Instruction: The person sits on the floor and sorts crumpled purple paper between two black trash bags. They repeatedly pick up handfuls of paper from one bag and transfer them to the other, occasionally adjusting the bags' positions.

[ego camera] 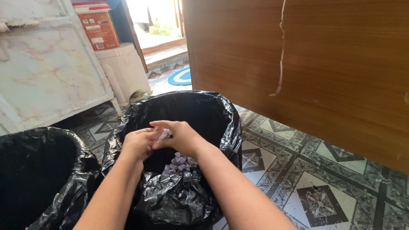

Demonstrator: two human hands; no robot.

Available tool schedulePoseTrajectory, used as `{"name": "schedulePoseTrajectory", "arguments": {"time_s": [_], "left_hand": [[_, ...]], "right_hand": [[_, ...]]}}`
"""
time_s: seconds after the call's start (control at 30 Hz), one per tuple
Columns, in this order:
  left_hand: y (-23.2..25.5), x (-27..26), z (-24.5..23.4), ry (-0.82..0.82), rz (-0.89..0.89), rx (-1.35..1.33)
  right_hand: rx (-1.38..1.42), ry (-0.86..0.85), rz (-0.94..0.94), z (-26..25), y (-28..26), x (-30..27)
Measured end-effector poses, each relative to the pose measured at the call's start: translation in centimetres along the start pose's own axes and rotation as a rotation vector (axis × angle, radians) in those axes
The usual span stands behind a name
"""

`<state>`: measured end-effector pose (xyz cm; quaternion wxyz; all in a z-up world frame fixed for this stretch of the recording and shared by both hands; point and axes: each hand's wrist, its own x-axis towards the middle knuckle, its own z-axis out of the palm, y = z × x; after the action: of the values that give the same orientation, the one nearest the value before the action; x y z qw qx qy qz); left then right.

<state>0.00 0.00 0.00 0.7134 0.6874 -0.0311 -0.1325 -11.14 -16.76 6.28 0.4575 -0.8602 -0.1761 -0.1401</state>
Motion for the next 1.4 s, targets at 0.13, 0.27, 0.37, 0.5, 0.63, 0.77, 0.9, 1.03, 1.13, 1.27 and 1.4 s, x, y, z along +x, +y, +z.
{"name": "schedulePoseTrajectory", "arguments": {"time_s": [0.13, 0.27, 0.37, 0.5, 0.63, 0.77, 0.9, 1.03, 1.13, 1.27, 1.4], "left_hand": [[3.1, -4.6, 2.1, 0.168, -0.022, 0.107], [4.8, -6.4, 2.9, 0.147, -0.061, 0.031], [5.4, -7.4, 2.5, 0.191, -0.075, -0.061], [5.7, -7.7, 2.9, 0.176, -0.049, -0.056], [5.9, -7.6, 3.1, 0.165, -0.049, -0.025], [5.8, -7.6, 2.7, 0.162, -0.056, -0.031], [5.7, -7.4, 2.4, 0.128, -0.068, -0.096], [5.6, -7.1, 2.2, 0.061, -0.079, -0.202], [5.6, -7.0, 2.2, 0.042, -0.091, -0.227], [5.5, -6.6, 2.0, 0.042, -0.125, -0.224], [5.3, -6.1, 1.7, 0.038, -0.138, -0.242]], "right_hand": [[-0.073, 0.066, 0.158, -0.7, -3.0, -0.9], [-0.225, 0.152, 0.244, -0.8, -4.7, -1.2], [-0.134, 0.277, 0.294, -1.0, -3.7, -0.9], [-0.265, 0.443, 0.237, -0.8, -1.1, 0.0], [-0.275, 0.416, 0.367, -0.3, -0.6, 0.4], [-0.329, 0.282, 0.513, -0.2, -2.4, 0.1], [-0.468, 0.261, 0.417, 0.3, -2.1, -0.1], [-0.445, 0.285, 0.421, 0.0, -0.7, 0.1], [-0.377, 0.345, 0.394, -0.2, -0.4, 0.1], [-0.352, 0.423, 0.318, 0.0, -0.6, 0.4], [-0.363, 0.377, 0.377, -0.3, -1.6, 0.2]]}}
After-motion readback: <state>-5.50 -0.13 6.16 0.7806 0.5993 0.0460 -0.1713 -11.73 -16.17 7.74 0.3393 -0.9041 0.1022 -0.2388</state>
